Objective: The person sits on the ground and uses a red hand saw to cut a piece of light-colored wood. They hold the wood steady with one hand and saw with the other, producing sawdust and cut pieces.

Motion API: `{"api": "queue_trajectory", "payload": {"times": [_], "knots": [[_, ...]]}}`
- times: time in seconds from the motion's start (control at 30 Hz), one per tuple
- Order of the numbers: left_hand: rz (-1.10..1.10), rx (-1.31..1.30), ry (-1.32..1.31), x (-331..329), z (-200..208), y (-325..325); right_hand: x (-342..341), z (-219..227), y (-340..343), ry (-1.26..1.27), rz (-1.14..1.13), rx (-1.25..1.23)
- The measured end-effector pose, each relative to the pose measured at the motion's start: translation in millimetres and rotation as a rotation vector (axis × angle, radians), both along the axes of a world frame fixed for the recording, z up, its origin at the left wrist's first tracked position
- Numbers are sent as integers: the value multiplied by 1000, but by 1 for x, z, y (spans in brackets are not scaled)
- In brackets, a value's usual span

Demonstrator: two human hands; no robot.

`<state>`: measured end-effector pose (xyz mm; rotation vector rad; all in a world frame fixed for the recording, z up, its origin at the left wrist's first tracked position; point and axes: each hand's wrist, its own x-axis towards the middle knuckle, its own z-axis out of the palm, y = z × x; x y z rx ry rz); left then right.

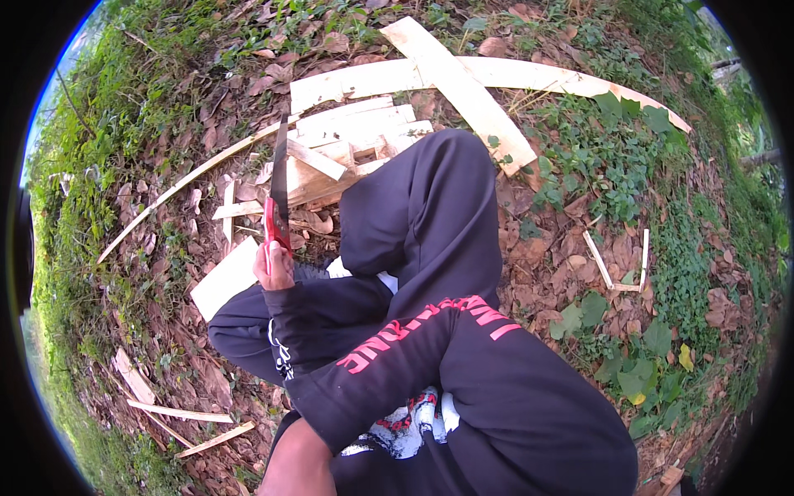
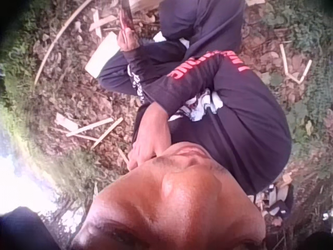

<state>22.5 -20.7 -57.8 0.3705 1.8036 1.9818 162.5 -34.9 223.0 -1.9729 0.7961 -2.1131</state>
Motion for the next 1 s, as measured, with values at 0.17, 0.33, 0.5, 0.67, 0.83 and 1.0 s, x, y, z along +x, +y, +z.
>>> {"api": "queue_trajectory", "payload": {"times": [0.17, 0.33, 0.5, 0.67, 0.83, 1.0], "knots": [[22, 63, -64, 0, -5, 8, -8, -3, 7, -37, 20, -99], [6, -22, 505, -19, -21, -3, -74, -39, 133, -569, -484, 112], [-90, 44, -23, 0, 2, 0, -144, -171, 276, -863, -2300, 1064], [-185, 93, -119, 27, 8, 15, -168, -304, 293, -1132, -2384, 1650], [-241, 6, -139, 37, 11, 13, -167, -294, 290, -1246, -1960, 1790], [-143, 11, -149, 36, 23, 19, -202, -318, 281, -1155, -2171, 1666]]}}
